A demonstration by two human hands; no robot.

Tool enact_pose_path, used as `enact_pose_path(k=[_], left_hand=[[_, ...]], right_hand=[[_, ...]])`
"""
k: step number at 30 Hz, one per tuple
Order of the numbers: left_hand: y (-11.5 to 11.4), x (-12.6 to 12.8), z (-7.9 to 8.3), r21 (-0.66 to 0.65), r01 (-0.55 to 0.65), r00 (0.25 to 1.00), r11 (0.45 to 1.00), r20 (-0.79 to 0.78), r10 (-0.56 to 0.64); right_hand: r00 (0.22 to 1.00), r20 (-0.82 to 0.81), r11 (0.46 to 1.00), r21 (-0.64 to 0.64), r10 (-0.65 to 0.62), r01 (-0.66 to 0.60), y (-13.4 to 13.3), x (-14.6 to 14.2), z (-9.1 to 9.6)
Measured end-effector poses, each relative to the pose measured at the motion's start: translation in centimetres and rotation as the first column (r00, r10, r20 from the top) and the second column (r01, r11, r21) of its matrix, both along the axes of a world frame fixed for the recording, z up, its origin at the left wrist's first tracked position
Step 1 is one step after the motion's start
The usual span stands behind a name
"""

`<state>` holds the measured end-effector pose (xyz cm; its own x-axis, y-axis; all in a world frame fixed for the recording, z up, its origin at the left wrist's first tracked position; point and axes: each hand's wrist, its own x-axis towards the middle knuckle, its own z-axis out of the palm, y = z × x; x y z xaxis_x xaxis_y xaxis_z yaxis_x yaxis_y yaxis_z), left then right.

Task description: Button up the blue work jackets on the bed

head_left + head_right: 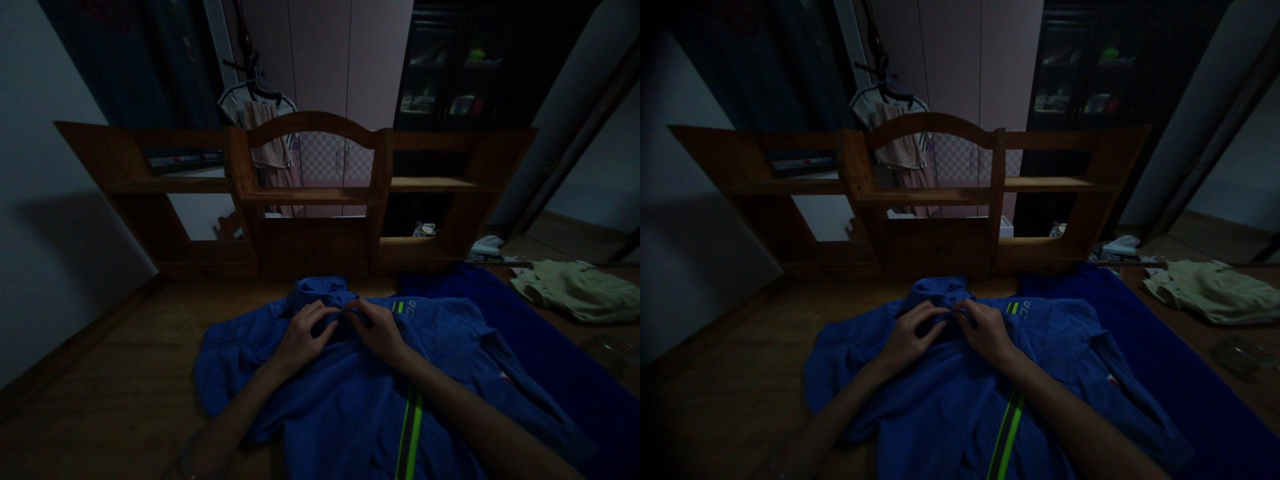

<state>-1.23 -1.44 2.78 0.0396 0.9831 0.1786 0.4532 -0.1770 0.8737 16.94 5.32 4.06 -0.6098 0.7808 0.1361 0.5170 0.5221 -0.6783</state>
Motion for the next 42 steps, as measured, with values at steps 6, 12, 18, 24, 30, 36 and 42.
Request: enact_pose_path(k=[6, 12, 18, 24, 30, 36, 42], left_hand=[[0.0, -0.3, 0.2, 0.038, 0.005, 0.987, 0.999, -0.160, 0.001], [0.8, -2.2, -0.6, 0.040, -0.147, 0.951, 0.988, -0.269, 0.153], [1.2, -2.7, -1.5, -0.061, -0.219, 0.968, 0.974, -0.142, 0.209], [1.1, -2.0, -1.2, -0.099, -0.180, 0.984, 0.979, -0.030, 0.178], [0.9, -1.4, -0.9, -0.103, -0.190, 0.978, 0.976, 0.065, 0.197], [0.8, -0.9, 0.0, -0.069, -0.090, 0.986, 0.994, 0.135, 0.099], [0.8, -0.4, -0.1, -0.048, 0.010, 0.987, 0.999, 0.162, -0.002]], right_hand=[[0.946, 0.324, 0.983, 0.177, -0.016, -0.044, 0.4, 0.2, 0.3], [0.876, 0.353, 0.916, 0.347, -0.328, 0.203, 2.8, 1.7, 1.8], [0.833, 0.371, 0.891, 0.358, -0.411, 0.280, 4.1, 2.7, 2.2], [0.966, 0.250, 0.957, 0.290, -0.066, -0.010, 2.8, 1.1, 3.6], [0.975, 0.116, 0.963, 0.174, 0.187, -0.205, 1.1, -0.3, 3.0], [0.996, 0.069, 0.998, 0.031, 0.061, -0.063, 1.2, 0.1, 0.7], [0.997, -0.052, 0.935, -0.346, 0.065, -0.079, 1.9, 0.4, 0.2]])
